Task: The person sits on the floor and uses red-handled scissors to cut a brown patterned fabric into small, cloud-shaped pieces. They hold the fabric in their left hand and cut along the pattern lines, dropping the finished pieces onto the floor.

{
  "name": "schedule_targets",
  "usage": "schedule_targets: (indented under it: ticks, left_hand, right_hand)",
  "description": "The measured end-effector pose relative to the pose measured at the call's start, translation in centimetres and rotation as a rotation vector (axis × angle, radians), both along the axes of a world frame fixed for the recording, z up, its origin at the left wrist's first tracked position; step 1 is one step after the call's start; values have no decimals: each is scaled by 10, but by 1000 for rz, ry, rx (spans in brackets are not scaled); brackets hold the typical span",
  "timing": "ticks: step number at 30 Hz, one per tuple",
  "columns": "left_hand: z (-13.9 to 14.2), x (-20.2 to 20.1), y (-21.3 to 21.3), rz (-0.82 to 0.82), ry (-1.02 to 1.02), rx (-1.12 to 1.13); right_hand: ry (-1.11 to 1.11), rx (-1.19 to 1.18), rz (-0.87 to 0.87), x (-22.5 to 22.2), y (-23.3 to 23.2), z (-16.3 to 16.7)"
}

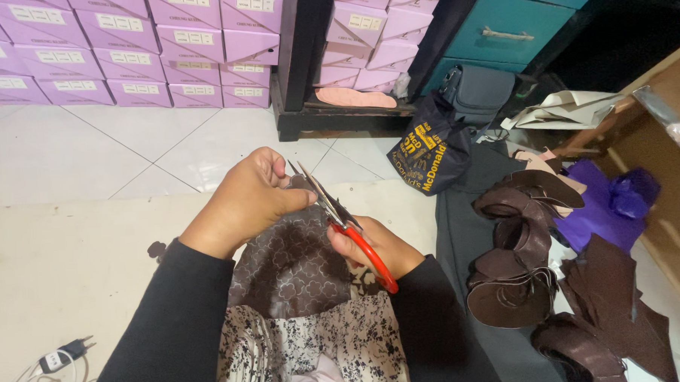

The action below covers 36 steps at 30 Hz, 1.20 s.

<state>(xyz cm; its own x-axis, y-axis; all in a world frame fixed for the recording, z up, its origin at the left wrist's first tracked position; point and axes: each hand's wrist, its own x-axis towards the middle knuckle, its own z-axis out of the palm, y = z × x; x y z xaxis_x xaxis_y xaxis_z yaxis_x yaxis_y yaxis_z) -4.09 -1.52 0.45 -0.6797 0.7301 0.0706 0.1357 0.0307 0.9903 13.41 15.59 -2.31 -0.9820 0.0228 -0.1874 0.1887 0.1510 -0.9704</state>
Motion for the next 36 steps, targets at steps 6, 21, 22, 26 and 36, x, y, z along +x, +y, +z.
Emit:
schedule_targets:
  ticks: [6,21,22,26,36]
  left_hand:
    - [3,0,-1,-14,-41,-3]
    - [2,-3,0,-32,-102,-92]
    - [2,-3,-1,-30,-95,-100]
    - [3,-4,-2,-50,-122,-49]
    - [2,-4,0,-128,-298,87]
  right_hand:
    - [78,-35,87,1,-3,5]
    - [-31,-6,55,2,-4,8]
    - [6,47,62,2,-2,7]
    - [-5,8,56,1,4,1]
    - [34,63,-15,0,4,-3]
